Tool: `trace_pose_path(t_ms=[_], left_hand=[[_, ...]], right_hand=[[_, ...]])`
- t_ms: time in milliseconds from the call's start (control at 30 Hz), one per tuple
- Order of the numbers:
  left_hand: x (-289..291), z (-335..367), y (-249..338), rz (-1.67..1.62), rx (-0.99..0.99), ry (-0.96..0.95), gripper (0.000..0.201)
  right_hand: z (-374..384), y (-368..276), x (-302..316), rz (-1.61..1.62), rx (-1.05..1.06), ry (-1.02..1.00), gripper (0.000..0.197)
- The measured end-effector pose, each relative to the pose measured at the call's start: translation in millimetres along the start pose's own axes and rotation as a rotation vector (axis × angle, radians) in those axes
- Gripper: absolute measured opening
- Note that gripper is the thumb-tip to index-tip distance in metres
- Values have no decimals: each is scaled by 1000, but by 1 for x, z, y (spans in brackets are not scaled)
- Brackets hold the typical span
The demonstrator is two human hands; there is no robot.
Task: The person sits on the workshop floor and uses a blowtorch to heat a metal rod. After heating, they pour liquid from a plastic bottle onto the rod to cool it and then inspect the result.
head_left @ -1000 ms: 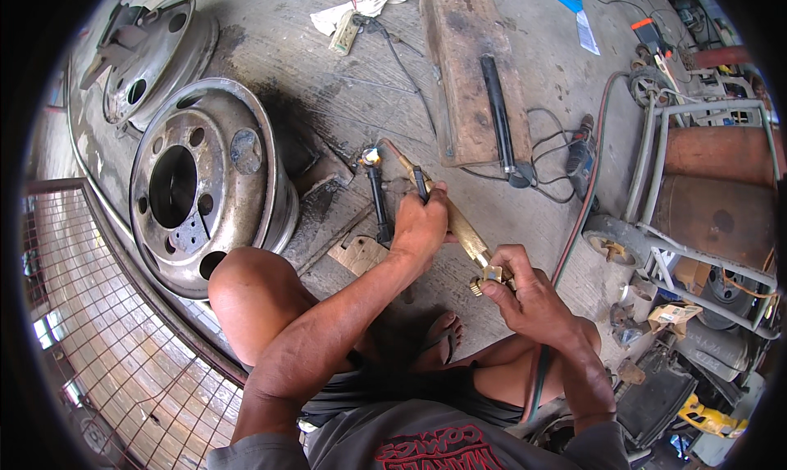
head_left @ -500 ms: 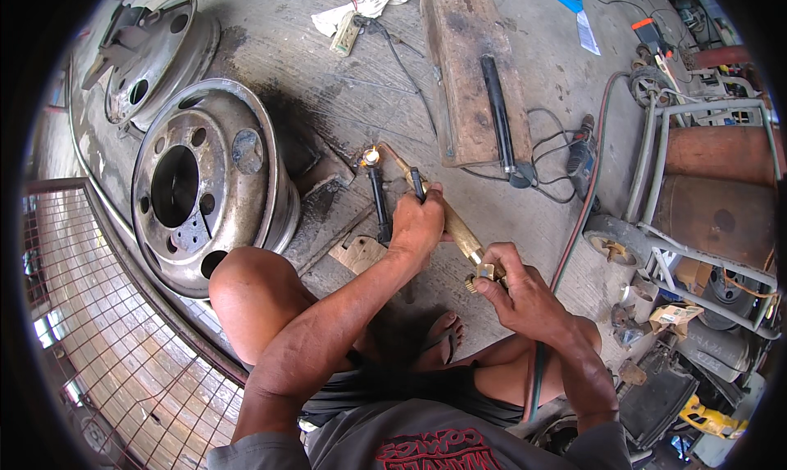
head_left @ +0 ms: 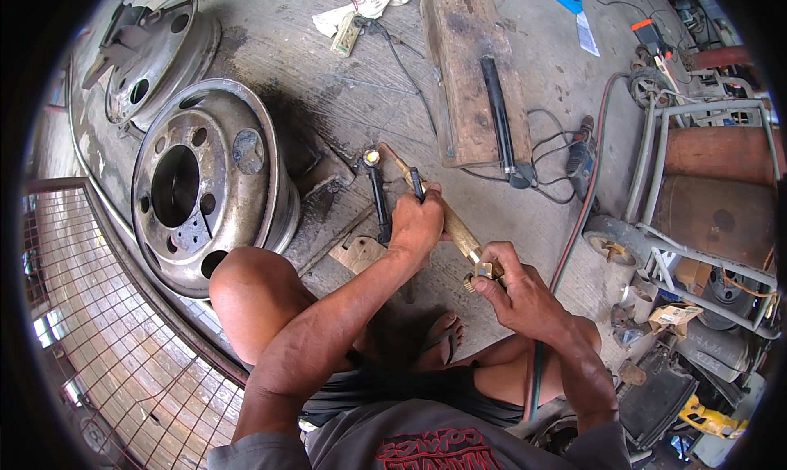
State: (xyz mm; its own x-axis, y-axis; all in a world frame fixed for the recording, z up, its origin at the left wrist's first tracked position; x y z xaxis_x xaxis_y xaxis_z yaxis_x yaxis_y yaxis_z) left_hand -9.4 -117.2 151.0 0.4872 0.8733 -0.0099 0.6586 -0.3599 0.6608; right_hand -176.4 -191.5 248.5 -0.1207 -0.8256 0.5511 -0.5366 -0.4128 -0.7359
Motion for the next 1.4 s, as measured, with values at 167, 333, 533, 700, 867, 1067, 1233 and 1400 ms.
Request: trace_pose_path(t_ms=[167,333,533,700,867,1067,1233,1400], left_hand=[[2,4,-3,9,5,-59,51],[2,5,-5,-14,-11,-57,48],[2,4,-4,-9,-4,-48,47],[2,5,-5,6,-5,-38,49],[3,5,-5,-4,-15,-58,50],[2,1,-2,-10,-19,-40,50],[2,2,-2,-7,-10,-46,50],[2,5,-5,0,-15,-55,48]], right_hand=[[1,-3,0,13,-10,-3,37],[1,-5,0,36,-25,1,39],[1,-5,0,34,-24,6,39],[1,-5,0,34,-26,6,39],[1,-6,1,34,-27,4,38],[1,-7,1,29,-29,-2,38],[1,-6,1,29,-11,3,38],[1,-5,1,27,-8,1,39]])
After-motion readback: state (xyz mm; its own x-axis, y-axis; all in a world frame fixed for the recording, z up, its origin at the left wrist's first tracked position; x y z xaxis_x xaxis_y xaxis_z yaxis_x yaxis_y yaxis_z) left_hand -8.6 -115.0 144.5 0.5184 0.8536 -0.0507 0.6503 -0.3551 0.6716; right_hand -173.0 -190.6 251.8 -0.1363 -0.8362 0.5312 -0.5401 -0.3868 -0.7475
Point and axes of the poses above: each hand's wrist, its own z-axis towards the middle knuckle, its own x-axis out of the back of the hand, y = z × x, the point moved 2 cm from there along z, towards the middle knuckle, and after that the axes turned 7 degrees about y, right-handed, at the moved point
